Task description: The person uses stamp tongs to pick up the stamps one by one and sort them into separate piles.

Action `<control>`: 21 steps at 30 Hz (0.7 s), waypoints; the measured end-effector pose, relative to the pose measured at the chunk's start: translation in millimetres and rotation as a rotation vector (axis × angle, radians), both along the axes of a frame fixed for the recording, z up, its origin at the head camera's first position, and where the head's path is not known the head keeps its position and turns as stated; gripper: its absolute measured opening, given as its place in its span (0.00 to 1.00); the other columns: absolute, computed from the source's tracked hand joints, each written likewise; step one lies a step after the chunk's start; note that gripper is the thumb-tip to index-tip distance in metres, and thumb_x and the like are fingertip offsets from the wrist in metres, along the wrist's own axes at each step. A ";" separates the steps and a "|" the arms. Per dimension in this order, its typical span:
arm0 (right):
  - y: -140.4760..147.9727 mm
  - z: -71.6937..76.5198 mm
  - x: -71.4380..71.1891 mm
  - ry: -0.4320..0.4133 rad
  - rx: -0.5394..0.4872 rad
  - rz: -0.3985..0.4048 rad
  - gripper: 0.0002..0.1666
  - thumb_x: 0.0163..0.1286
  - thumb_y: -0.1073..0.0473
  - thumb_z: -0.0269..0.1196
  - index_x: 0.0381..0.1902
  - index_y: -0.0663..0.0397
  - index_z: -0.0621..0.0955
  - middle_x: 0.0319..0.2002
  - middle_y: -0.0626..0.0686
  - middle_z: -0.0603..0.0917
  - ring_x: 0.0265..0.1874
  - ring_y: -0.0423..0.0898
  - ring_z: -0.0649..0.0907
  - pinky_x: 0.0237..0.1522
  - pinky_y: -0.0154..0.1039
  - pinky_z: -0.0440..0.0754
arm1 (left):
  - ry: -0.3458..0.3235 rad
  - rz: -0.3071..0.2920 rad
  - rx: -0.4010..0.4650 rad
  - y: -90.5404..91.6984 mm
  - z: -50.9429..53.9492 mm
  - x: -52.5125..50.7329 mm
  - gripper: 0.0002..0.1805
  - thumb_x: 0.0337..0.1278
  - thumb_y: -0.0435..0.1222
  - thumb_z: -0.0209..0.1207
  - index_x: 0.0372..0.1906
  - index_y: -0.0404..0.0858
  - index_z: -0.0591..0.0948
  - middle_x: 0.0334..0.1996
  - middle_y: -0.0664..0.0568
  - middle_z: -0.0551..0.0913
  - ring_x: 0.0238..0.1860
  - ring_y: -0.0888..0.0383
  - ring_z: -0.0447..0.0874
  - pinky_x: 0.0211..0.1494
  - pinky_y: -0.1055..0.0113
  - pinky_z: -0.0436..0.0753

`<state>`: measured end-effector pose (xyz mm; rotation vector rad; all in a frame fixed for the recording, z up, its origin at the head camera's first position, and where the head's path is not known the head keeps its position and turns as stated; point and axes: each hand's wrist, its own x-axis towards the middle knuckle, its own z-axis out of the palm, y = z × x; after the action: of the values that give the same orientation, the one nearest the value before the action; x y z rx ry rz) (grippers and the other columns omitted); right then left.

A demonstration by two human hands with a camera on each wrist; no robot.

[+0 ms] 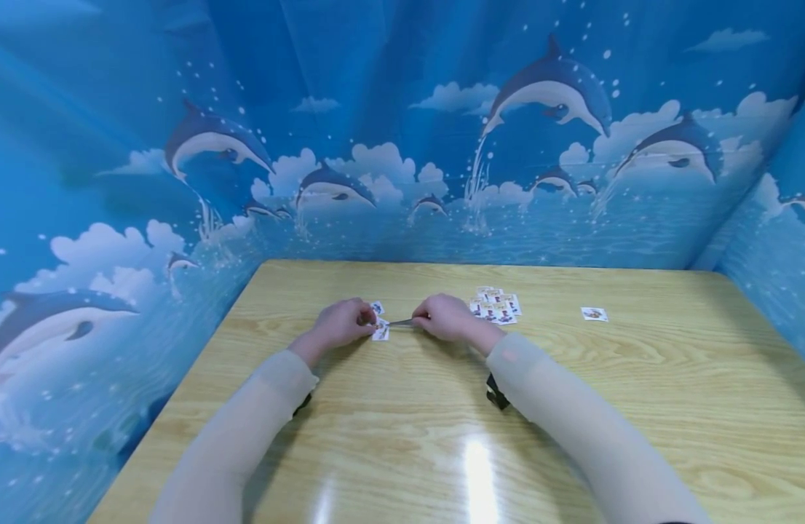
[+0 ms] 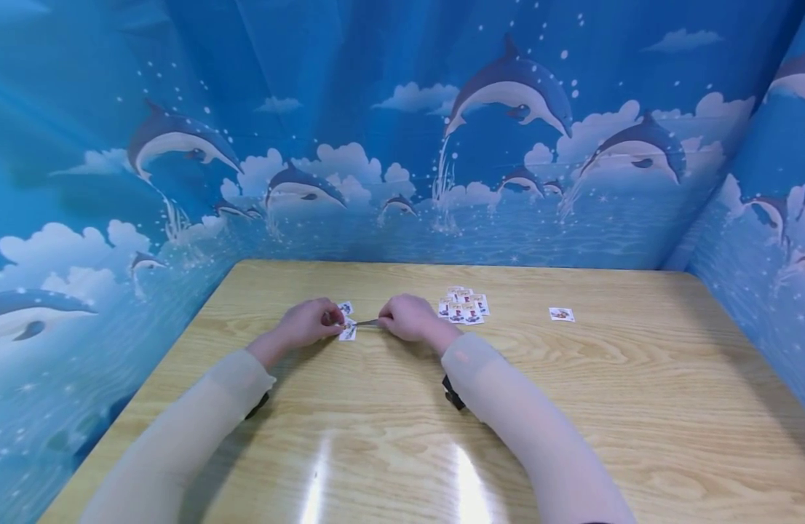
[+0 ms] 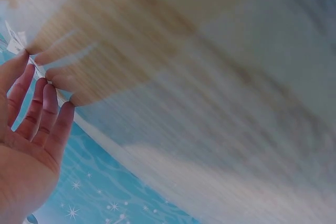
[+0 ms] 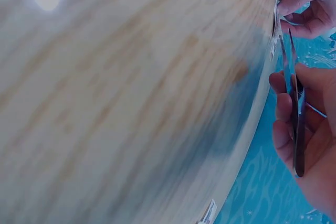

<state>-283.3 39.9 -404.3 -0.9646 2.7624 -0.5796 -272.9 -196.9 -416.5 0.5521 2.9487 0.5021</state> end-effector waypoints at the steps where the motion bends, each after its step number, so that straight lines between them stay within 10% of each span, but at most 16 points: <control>1: -0.3 -0.3 0.4 0.010 0.001 -0.002 0.12 0.73 0.56 0.59 0.47 0.52 0.86 0.43 0.50 0.87 0.44 0.48 0.84 0.53 0.47 0.77 | -0.001 0.000 0.002 0.1 -0.1 0.0 0.05 0.58 0.40 0.66 0.36 0.45 0.84 0.34 0.56 0.78 0.36 0.59 0.77 0.44 0.60 0.77; 21: -9.4 -7.5 1.9 0.169 0.041 -0.037 0.08 0.70 0.57 0.61 0.37 0.47 0.88 0.33 0.46 0.86 0.36 0.47 0.83 0.41 0.45 0.79 | 0.004 0.011 0.008 0.1 -1.4 0.0 0.05 0.57 0.39 0.66 0.37 0.45 0.83 0.33 0.56 0.78 0.36 0.58 0.77 0.43 0.59 0.77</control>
<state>-281.4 30.6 -411.8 -0.9987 2.9329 -0.4647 -273.0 -196.7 -417.9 0.5388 2.9562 0.5143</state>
